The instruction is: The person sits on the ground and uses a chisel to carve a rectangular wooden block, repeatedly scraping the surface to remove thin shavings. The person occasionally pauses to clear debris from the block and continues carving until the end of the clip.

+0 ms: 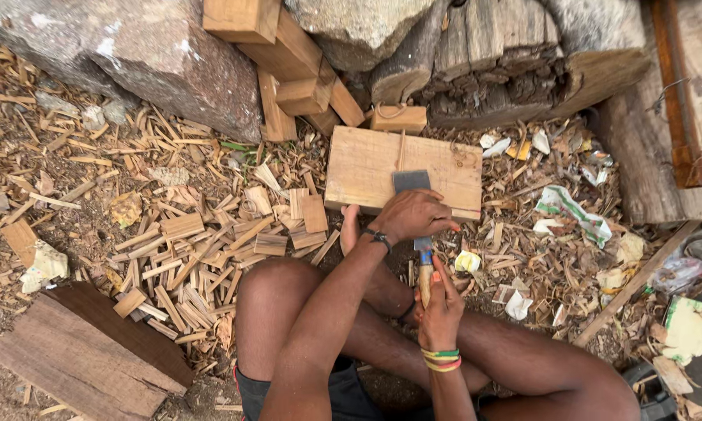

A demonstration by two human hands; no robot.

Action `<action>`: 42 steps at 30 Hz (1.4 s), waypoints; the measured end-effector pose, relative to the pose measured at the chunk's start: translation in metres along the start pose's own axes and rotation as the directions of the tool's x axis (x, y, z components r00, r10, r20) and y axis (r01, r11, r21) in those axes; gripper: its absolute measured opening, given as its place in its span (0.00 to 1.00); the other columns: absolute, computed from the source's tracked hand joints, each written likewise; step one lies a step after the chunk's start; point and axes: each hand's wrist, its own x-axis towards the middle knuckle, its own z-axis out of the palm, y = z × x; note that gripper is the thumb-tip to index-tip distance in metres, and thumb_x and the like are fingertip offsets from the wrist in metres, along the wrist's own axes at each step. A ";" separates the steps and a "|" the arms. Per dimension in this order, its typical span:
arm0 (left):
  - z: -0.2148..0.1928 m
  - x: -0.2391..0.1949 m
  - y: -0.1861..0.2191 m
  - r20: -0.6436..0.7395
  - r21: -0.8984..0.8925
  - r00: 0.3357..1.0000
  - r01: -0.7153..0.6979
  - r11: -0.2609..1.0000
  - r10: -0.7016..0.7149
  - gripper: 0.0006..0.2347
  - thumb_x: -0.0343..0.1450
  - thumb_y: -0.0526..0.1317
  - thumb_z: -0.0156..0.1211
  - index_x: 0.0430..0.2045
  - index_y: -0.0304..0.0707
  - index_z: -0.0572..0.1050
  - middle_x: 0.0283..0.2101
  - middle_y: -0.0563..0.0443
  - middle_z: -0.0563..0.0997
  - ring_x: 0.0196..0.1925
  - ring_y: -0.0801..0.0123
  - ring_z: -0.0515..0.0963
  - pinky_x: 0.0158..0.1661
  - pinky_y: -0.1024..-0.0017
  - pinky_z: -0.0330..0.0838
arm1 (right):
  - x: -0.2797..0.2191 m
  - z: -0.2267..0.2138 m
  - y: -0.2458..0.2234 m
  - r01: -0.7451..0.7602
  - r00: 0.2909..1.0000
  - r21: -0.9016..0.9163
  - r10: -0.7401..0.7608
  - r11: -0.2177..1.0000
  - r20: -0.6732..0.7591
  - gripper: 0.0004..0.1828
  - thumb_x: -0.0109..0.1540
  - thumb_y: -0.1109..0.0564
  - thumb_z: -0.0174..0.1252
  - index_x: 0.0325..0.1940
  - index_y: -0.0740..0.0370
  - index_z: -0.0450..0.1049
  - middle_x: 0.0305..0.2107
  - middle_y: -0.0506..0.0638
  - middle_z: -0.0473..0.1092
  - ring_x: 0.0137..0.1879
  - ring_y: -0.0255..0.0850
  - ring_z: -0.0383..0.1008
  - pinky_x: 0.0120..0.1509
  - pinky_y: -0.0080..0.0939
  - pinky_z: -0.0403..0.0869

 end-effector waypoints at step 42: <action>-0.048 -0.014 -0.031 -0.333 0.217 0.914 0.315 0.924 -0.233 0.25 0.67 0.51 0.68 0.57 0.42 0.72 0.48 0.44 0.79 0.48 0.57 0.79 0.53 0.59 0.72 | 0.037 -0.035 -0.024 0.088 0.993 0.241 -0.067 0.967 -0.095 0.24 0.71 0.51 0.47 0.72 0.57 0.66 0.23 0.47 0.67 0.17 0.26 0.57 0.16 0.27 0.55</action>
